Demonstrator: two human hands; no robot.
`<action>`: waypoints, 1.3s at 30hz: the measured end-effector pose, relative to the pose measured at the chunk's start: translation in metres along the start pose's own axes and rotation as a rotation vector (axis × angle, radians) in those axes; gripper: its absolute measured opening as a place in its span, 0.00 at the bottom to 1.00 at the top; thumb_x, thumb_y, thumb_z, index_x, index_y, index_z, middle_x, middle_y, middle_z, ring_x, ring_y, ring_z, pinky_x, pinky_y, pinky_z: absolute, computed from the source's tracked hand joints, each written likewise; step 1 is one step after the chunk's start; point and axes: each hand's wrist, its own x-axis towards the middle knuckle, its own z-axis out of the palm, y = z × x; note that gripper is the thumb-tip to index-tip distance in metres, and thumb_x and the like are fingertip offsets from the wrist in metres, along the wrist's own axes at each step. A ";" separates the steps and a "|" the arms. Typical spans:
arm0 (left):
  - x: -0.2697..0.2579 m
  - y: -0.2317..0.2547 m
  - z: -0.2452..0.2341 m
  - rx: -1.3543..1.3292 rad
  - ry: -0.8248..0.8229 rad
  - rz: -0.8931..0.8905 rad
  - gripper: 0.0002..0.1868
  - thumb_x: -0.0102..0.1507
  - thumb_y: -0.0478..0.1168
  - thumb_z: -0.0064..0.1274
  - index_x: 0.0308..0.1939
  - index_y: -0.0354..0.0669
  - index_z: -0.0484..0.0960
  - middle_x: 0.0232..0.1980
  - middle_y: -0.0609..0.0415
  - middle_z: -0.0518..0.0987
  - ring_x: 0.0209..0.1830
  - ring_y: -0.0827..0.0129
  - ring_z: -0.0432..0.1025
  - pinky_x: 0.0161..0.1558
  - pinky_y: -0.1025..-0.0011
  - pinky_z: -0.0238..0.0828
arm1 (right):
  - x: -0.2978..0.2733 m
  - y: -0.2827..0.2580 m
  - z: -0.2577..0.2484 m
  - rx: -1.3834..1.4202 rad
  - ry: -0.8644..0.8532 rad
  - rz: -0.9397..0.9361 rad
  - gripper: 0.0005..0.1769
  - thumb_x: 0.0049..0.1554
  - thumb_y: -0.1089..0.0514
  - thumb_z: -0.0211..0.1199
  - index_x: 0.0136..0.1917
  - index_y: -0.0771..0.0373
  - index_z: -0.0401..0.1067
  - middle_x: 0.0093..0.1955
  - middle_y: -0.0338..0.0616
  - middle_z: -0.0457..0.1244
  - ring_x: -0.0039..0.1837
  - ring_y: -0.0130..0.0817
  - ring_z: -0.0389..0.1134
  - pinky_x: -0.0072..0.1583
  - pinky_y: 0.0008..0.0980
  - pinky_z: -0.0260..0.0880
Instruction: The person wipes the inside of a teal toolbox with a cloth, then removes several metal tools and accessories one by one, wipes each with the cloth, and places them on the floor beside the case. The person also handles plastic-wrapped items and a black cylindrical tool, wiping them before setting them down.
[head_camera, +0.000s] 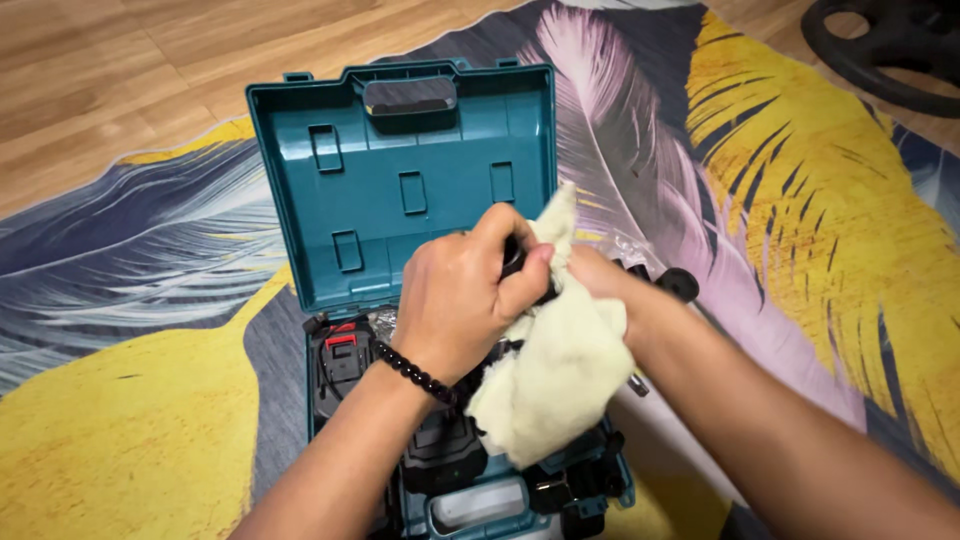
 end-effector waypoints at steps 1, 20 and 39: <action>0.001 -0.002 0.003 -0.060 0.027 -0.115 0.16 0.64 0.53 0.55 0.39 0.43 0.79 0.23 0.48 0.76 0.23 0.52 0.73 0.27 0.58 0.67 | -0.008 0.004 0.003 0.090 -0.011 -0.039 0.13 0.64 0.52 0.56 0.55 0.61 0.72 0.49 0.44 0.69 0.48 0.35 0.72 0.50 0.38 0.75; -0.004 -0.046 0.033 -1.215 -0.170 -1.028 0.42 0.65 0.73 0.23 0.47 0.40 0.79 0.36 0.56 0.80 0.35 0.70 0.75 0.41 0.69 0.75 | -0.057 -0.007 0.068 -0.571 0.058 -0.582 0.26 0.63 0.55 0.53 0.73 0.61 0.62 0.66 0.38 0.65 0.62 0.19 0.67 0.62 0.21 0.68; -0.003 -0.022 -0.001 0.099 -0.010 -0.512 0.30 0.70 0.58 0.38 0.33 0.38 0.86 0.31 0.35 0.81 0.35 0.36 0.76 0.36 0.51 0.70 | -0.067 -0.019 0.104 -0.979 0.201 -0.873 0.14 0.62 0.54 0.63 0.55 0.66 0.78 0.66 0.49 0.63 0.66 0.35 0.66 0.64 0.31 0.66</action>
